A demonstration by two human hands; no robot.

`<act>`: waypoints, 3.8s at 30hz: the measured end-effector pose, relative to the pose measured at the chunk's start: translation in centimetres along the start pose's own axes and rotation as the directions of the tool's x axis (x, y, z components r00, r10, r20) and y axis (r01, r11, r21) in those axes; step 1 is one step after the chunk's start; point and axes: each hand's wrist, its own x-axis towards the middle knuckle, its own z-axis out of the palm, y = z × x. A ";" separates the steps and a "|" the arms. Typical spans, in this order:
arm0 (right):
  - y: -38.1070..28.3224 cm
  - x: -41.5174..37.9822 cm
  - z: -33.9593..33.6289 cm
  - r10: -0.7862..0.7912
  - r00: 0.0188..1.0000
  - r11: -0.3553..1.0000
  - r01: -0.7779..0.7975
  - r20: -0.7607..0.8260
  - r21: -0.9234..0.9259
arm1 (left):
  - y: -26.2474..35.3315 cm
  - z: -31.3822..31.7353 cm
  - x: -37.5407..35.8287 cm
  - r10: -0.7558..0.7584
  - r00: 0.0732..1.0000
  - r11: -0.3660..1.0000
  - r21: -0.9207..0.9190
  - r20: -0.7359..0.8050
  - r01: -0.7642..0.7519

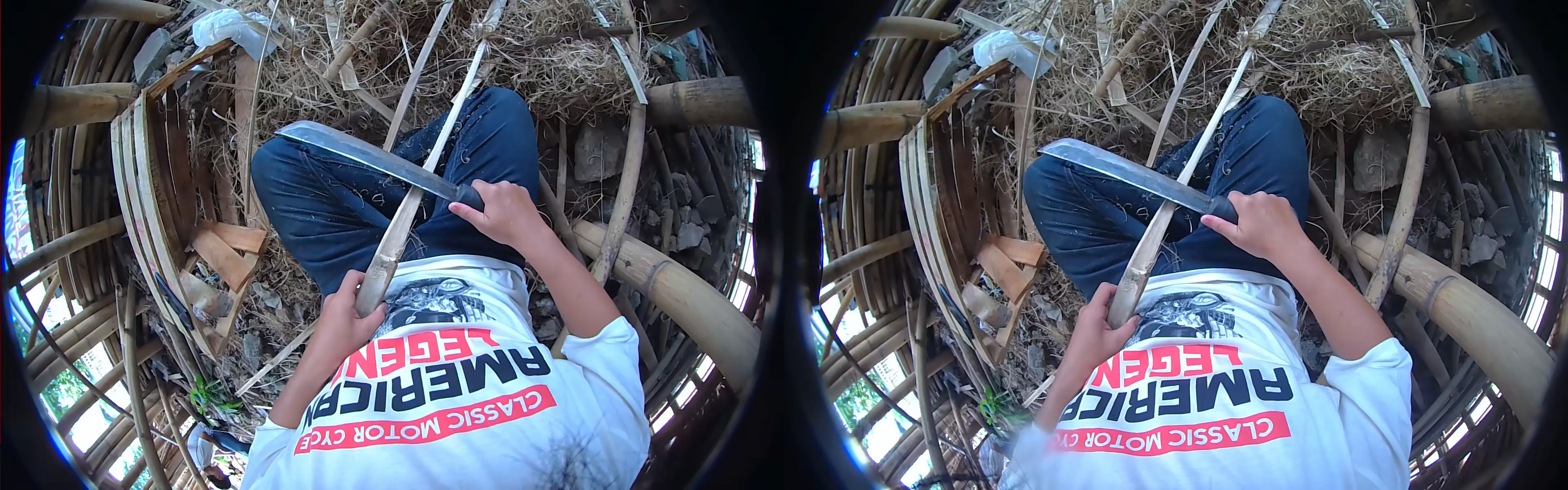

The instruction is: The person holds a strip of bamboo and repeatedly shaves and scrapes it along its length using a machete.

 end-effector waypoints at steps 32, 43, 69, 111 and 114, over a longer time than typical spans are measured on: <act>8.3 12.9 -6.4 0.286 0.951 0.929 -0.305 -0.119 -0.207 | -3.6 -2.4 -7.7 -0.145 0.986 0.943 -0.290 0.087 0.164; 3.3 8.6 -3.2 0.318 0.906 0.946 -0.321 -0.280 0.036 | -2.5 -3.4 -5.2 -0.022 1.000 0.994 -0.108 0.004 0.022; -5.0 -2.5 1.2 -0.158 0.987 0.977 0.156 0.004 0.144 | 0.3 -0.1 1.1 0.076 0.992 0.993 0.093 -0.099 -0.067; -1.1 2.8 0.4 0.111 0.986 0.993 -0.106 -0.127 0.050 | -3.0 -3.7 -8.1 -0.112 0.993 0.994 -0.009 -0.022 0.112; -1.0 2.9 0.2 0.112 0.985 0.994 -0.112 -0.131 0.012 | -3.9 -3.2 -7.9 -0.071 0.997 0.991 -0.112 -0.031 0.067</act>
